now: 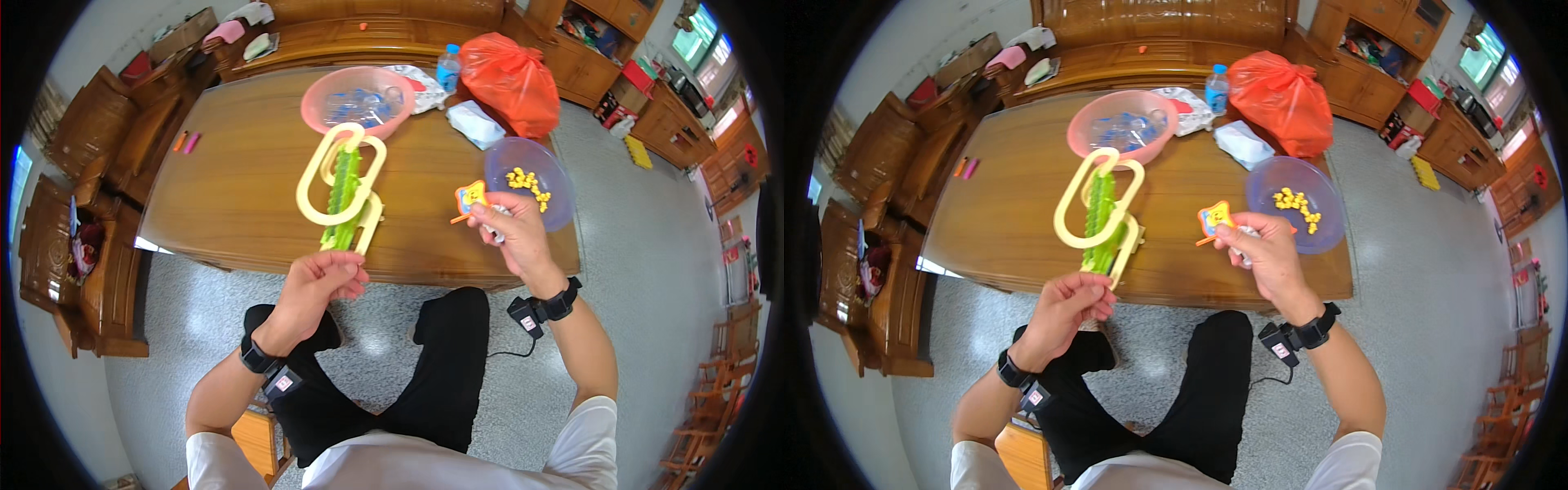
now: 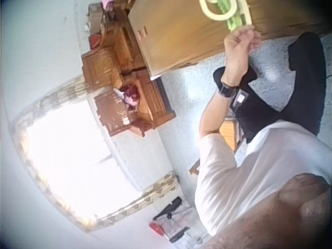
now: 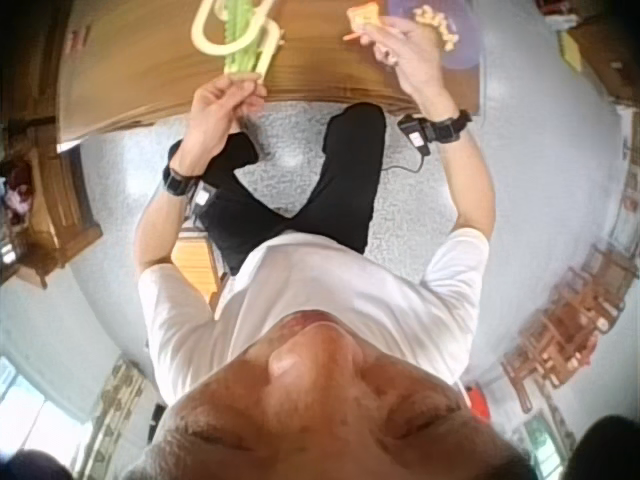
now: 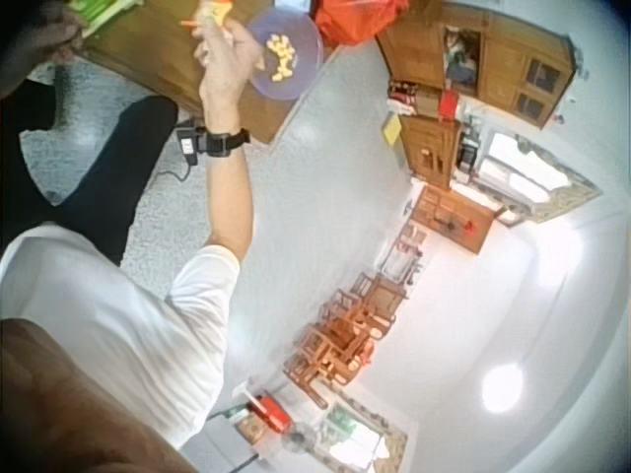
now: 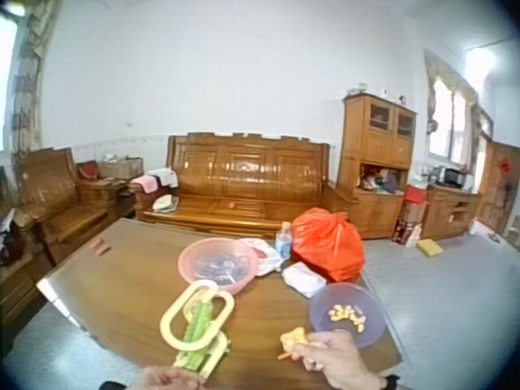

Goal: Assembling a yellow toy duck using stickers and plastic components on a table.

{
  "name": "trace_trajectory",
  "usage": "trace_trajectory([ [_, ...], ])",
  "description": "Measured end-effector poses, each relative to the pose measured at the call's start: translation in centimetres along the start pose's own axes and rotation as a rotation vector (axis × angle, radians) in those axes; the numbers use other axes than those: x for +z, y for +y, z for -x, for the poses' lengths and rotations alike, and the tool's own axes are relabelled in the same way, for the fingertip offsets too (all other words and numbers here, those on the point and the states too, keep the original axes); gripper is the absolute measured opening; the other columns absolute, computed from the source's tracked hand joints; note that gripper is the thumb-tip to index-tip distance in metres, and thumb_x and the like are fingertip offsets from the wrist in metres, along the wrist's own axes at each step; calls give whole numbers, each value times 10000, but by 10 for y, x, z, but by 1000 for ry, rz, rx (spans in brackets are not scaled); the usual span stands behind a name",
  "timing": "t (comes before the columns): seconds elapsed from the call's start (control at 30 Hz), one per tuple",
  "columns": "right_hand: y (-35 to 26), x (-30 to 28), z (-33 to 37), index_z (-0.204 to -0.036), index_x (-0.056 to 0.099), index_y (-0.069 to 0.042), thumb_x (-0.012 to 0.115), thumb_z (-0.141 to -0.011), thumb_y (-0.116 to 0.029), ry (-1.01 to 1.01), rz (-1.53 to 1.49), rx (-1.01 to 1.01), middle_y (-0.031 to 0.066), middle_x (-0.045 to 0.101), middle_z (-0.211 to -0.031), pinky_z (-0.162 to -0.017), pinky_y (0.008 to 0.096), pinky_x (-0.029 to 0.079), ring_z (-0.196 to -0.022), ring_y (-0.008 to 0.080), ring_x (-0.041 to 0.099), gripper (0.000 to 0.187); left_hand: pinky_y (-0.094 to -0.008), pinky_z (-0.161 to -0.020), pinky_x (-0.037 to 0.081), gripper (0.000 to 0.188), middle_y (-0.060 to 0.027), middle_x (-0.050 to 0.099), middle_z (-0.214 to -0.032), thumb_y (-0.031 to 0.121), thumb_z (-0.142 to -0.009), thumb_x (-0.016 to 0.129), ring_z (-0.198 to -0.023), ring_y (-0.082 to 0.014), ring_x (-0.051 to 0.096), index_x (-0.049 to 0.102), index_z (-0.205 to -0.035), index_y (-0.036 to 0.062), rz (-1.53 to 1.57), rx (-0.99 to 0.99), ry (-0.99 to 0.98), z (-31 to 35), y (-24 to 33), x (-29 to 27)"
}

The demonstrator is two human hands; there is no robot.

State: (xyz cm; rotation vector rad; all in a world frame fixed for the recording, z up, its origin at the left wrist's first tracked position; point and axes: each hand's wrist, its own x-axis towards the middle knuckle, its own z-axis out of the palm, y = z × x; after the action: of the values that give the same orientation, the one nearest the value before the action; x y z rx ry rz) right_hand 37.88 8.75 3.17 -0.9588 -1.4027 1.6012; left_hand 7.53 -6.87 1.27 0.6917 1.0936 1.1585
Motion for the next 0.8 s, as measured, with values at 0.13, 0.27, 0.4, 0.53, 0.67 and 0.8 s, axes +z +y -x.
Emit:
trace_trajectory([
  [0.13, 14, 48, -14, -999, 751, 15, 758, -993, -238, -22, -128, 98, 8, 662, -748, -489, 176, 347, -562, 28, 520, 253, -250, -695, 560, 165, -76, 752, -922, 97, -1043, 643, -736, -117, 689, 719, -1146, -6, 7, 103, 156, 9, 23, -26],
  [0.27, 21, 69, -22, -997, 723, 3, 736, -1007, -212, -29, -298, 172, 23, 654, -758, -491, 192, 365, -564, 50, 537, 216, -237, -655, 537, 135, -54, 741, -894, 89, -1031, 652, -713, -103, 678, 720, -1117, 11, 17, 135, 213, 10, 34, -40],
  [0.4, 26, 91, -34, -1031, 707, -3, 722, -1005, -175, 20, -422, 116, 64, 698, -823, -510, 218, 410, -598, 89, 594, 174, -230, -663, 519, 148, -52, 741, -925, 92, -1020, 669, -741, -93, 667, 721, -1131, 9, 7, 249, 296, 0, 35, -52],
  [0.53, 27, 109, -47, -1071, 695, -1, 731, -978, -148, 52, -361, 79, 108, 745, -917, -530, 240, 449, -664, 124, 663, 177, -236, -784, 525, 244, -82, 762, -1033, 90, -1005, 694, -886, -98, 674, 704, -1215, -32, -309, 406, 366, -16, 46, -57],
  [0.67, 37, 112, -66, -1121, 690, -5, 749, -962, -156, 66, -331, 74, 107, 758, -948, -538, 232, 449, -696, 126, 681, 227, -279, -914, 533, 347, -103, 766, -1136, 81, -978, 715, -1019, -134, 679, 678, -1300, -45, -586, 503, 361, -39, 65, -60],
  [0.8, 49, 116, -83, -1132, 688, -8, 744, -967, -148, 110, -345, 65, 98, 760, -950, -545, 225, 443, -717, 121, 684, 223, -326, -980, 533, 502, -99, 761, -1200, 67, -932, 728, -1101, -182, 677, 624, -1418, -1, -915, 569, 239, -63, 82, -47],
])
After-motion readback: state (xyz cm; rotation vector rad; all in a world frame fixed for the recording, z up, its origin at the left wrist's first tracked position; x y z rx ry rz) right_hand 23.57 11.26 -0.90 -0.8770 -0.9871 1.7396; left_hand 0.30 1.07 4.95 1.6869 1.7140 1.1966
